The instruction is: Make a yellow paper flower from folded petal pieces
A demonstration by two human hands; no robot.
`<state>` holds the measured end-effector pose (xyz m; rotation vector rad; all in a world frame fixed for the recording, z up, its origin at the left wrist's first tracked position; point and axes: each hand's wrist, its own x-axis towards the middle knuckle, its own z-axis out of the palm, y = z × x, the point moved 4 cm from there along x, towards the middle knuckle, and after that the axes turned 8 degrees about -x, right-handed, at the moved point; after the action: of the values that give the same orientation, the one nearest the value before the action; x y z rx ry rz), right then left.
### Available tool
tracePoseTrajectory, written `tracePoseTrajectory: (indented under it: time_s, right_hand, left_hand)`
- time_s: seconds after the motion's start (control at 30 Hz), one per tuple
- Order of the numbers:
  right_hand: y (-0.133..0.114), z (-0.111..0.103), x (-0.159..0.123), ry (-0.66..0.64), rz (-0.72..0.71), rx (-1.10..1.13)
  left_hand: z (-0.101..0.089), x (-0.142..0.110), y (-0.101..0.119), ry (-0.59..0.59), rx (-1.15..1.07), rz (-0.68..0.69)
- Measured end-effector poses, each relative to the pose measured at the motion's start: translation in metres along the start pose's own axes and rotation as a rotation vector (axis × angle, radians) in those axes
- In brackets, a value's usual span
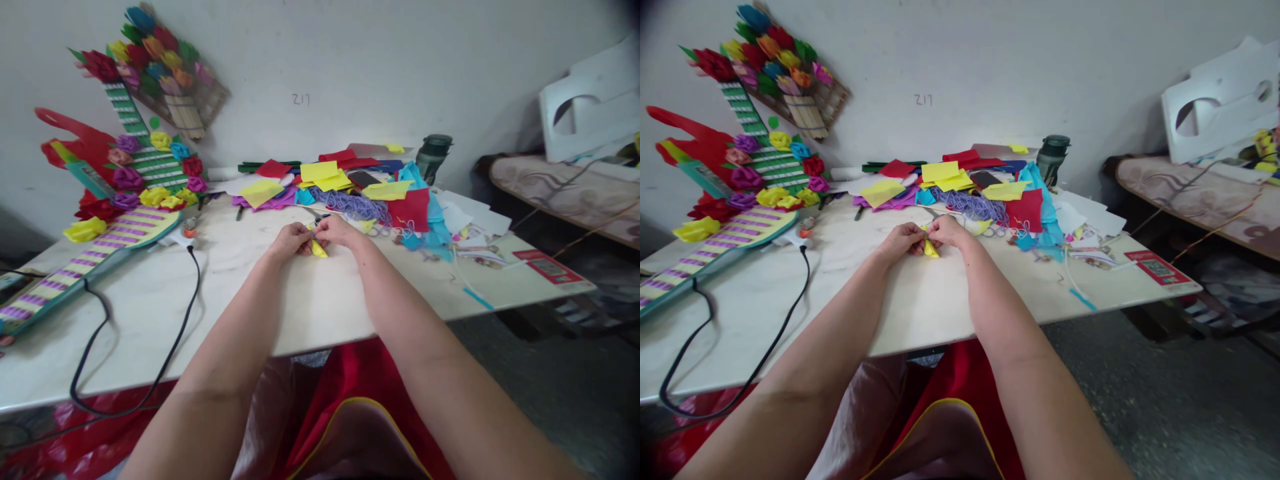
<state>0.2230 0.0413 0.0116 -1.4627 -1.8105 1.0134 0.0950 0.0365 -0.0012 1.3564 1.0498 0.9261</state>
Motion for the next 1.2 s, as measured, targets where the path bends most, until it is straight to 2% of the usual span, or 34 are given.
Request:
tracePoseTrajectory:
  time_s: [0.23, 0.53, 0.9, 1.2]
  right_hand:
    - [0.005, 0.001, 0.005, 0.0, -0.014, 0.024]
    - [-0.001, -0.001, -0.001, -0.01, -0.028, -0.014]
    - [-0.005, 0.002, -0.001, 0.077, -0.063, -0.17]
    - [-0.003, 0.002, -0.001, 0.048, -0.038, -0.112]
  left_hand:
    - [-0.001, 0.0, 0.0, 0.005, -0.007, -0.003]
    - [-0.001, 0.0, -0.001, 0.014, -0.007, -0.008]
    - [0.0, -0.002, 0.001, 0.015, 0.011, 0.008]
    - [0.0, -0.001, 0.001, 0.016, -0.011, 0.013]
